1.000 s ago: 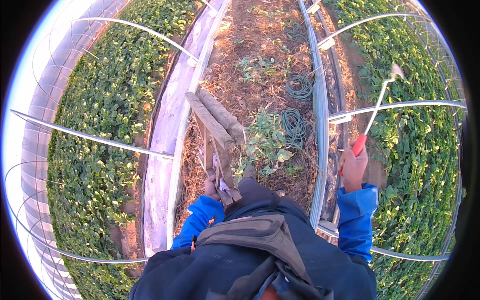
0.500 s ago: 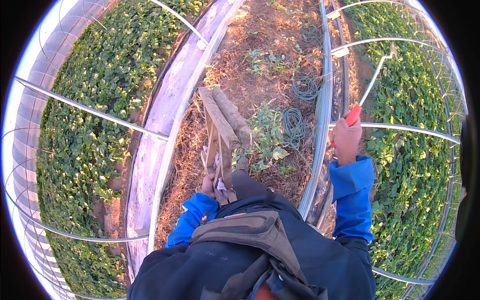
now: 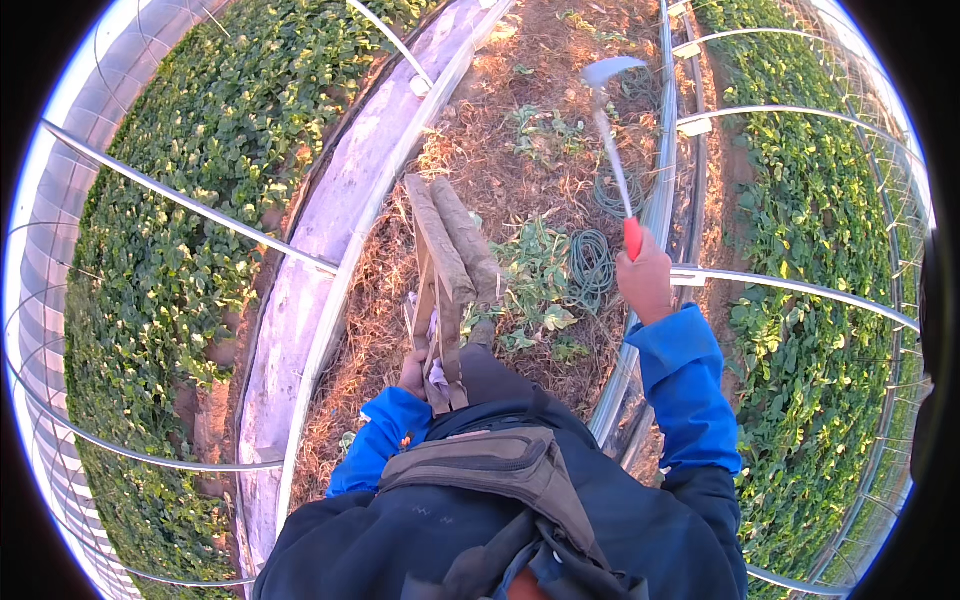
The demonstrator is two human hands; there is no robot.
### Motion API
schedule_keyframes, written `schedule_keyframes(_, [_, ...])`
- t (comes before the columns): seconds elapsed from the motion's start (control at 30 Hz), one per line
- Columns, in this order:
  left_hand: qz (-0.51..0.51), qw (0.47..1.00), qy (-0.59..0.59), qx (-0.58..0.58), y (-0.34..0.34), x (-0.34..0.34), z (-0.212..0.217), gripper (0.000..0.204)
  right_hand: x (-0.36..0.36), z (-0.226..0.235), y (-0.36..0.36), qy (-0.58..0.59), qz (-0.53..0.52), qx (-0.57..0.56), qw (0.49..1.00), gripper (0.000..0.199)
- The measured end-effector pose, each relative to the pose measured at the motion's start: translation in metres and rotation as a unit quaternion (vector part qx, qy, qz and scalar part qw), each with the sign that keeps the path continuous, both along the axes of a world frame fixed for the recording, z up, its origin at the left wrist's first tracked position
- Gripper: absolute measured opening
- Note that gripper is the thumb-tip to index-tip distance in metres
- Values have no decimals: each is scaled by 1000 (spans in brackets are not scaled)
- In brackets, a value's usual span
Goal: The person uses a sickle to cut and gather dry plant debris and a wooden lattice from the ground inside a greenhouse. They walk along the row and place the collected debris into a red utility cart.
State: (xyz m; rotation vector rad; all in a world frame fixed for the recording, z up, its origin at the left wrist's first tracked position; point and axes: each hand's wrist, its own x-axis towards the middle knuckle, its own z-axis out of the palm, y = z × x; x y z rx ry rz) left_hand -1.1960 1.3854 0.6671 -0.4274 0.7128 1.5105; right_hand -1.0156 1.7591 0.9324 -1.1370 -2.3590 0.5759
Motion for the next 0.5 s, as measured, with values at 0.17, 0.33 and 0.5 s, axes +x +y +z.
schedule_keyframes(0.17, [-12,996,42,-82,18,8,27,35,13,-14,-1,-183,150,13,971,17])
schedule_keyframes(0.33, [-36,993,12,-110,41,7,61,32,15,-13,9,-151,120,12,981,18])
schedule_keyframes(0.5, [-36,998,12,-57,10,-9,14,37,4,-1,19,63,5,-7,998,11])
